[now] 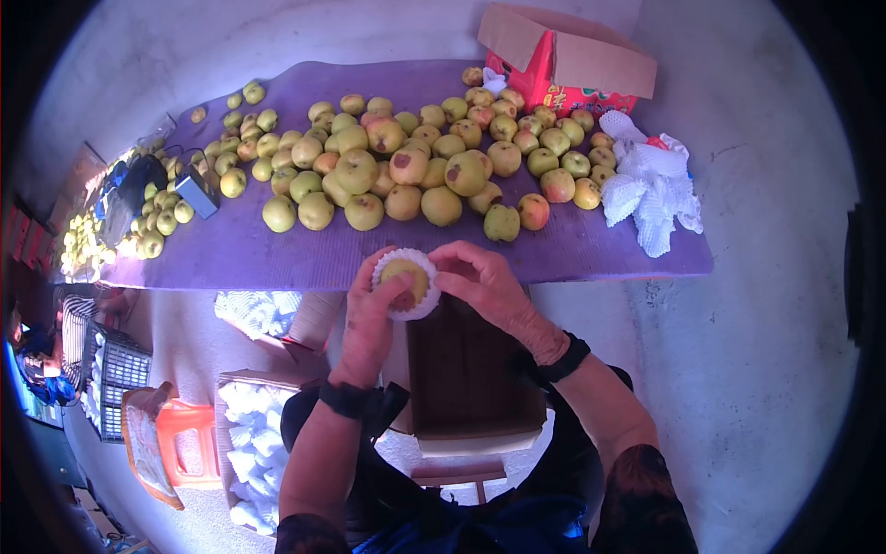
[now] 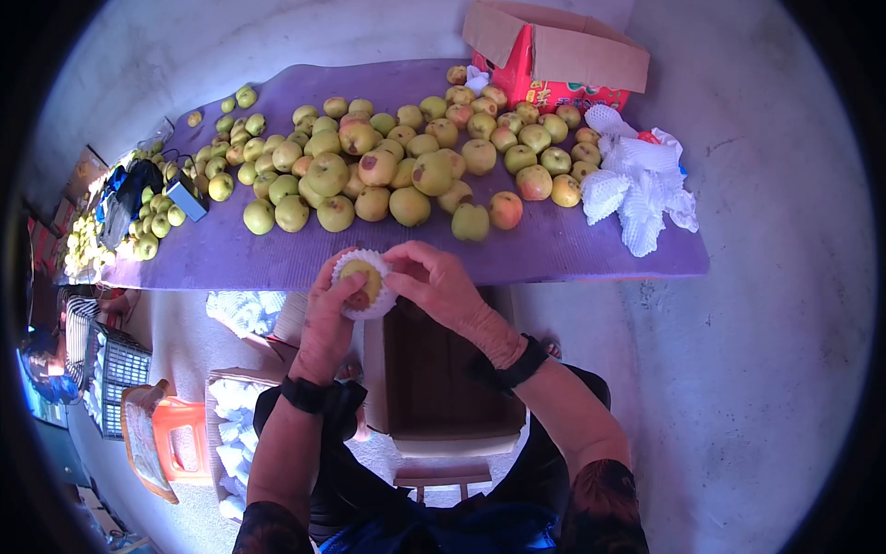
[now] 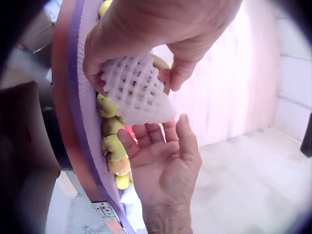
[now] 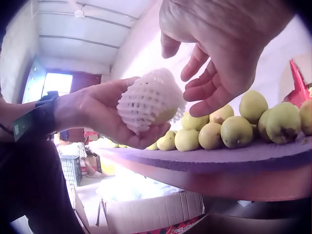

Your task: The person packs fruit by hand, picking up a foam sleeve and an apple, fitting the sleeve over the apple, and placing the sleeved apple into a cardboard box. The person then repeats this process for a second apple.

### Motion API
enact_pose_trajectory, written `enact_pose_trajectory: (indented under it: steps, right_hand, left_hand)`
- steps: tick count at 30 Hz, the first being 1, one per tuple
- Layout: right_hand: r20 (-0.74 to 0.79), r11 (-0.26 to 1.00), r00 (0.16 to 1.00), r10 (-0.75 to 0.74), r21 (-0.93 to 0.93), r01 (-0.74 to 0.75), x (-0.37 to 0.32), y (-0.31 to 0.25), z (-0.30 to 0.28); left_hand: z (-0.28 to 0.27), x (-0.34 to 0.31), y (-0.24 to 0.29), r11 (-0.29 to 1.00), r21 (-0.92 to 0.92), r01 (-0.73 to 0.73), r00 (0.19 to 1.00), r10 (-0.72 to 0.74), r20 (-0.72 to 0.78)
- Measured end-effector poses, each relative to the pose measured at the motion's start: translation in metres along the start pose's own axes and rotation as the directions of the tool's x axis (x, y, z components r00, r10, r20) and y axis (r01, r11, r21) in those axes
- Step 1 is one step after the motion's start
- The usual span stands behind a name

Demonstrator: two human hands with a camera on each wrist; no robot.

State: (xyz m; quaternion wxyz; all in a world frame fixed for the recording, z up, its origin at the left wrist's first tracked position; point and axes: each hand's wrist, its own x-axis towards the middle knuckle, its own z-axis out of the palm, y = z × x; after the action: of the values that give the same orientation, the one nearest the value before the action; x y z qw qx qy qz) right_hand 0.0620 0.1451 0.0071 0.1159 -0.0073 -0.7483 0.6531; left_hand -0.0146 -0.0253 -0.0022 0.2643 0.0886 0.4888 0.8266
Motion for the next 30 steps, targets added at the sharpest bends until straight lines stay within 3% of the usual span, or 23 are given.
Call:
enact_pose_trajectory:
  steps: [4, 6, 10, 13, 15, 19, 21, 25, 27, 28, 30]
  right_hand:
    - [-0.012, 0.999, 1.000, -0.002, 0.046, 0.003, 0.001, -0.005, -0.017]
    - [0.140, 0.869, 0.951, -0.277, -0.386, 0.310, 0.003, -0.006, -0.022]
    - [0.274, 0.828, 0.935, -0.224, -0.452, 0.331, 0.000, -0.004, -0.006]
    - [0.259, 0.847, 0.943, -0.210, -0.432, 0.308, -0.003, 0.004, 0.015]
    - [0.107, 0.893, 0.970, -0.219, -0.379, 0.244, -0.003, 0.013, 0.024]
    - [0.002, 0.898, 0.975, -0.221, -0.391, 0.204, 0.000, 0.015, 0.030]
    - [-0.021, 0.865, 0.942, -0.335, -0.403, 0.298, 0.002, 0.018, 0.031]
    - [0.008, 0.861, 0.948, -0.318, -0.417, 0.292, 0.002, 0.020, 0.033]
    - [0.018, 0.849, 0.938, -0.346, -0.419, 0.321, 0.002, 0.025, 0.034]
    - [0.018, 0.849, 0.938, -0.345, -0.419, 0.321, 0.003, 0.025, 0.034]
    - [0.037, 0.851, 0.935, -0.352, -0.404, 0.336, 0.002, 0.026, 0.034]
  left_hand:
    - [-0.005, 0.004, -0.004, 0.987, -0.150, 0.059, 0.998, -0.055, 0.031]
    - [-0.007, 0.005, -0.004, 0.991, -0.125, 0.052, 0.998, -0.046, 0.049]
    - [-0.006, 0.002, -0.001, 0.995, -0.065, 0.071, 0.996, -0.067, 0.061]
    - [-0.007, 0.002, -0.003, 0.996, 0.067, 0.067, 0.991, -0.074, 0.108]
    - [-0.004, 0.001, -0.004, 0.990, 0.132, 0.052, 0.996, -0.061, 0.063]
    - [0.003, -0.002, 0.003, 0.994, 0.094, 0.049, 0.992, -0.060, 0.113]
    - [0.000, -0.001, 0.005, 0.971, 0.237, 0.004, 0.996, -0.024, 0.082]
    - [-0.012, 0.003, 0.001, 0.946, 0.315, -0.073, 0.994, 0.045, 0.095]
    - [-0.014, 0.003, 0.001, 0.844, 0.516, -0.148, 0.989, 0.120, 0.087]
    - [-0.016, 0.003, 0.000, 0.844, 0.516, -0.147, 0.989, 0.119, 0.086]
    - [-0.018, 0.003, -0.002, 0.714, 0.670, -0.203, 0.978, 0.173, 0.112]
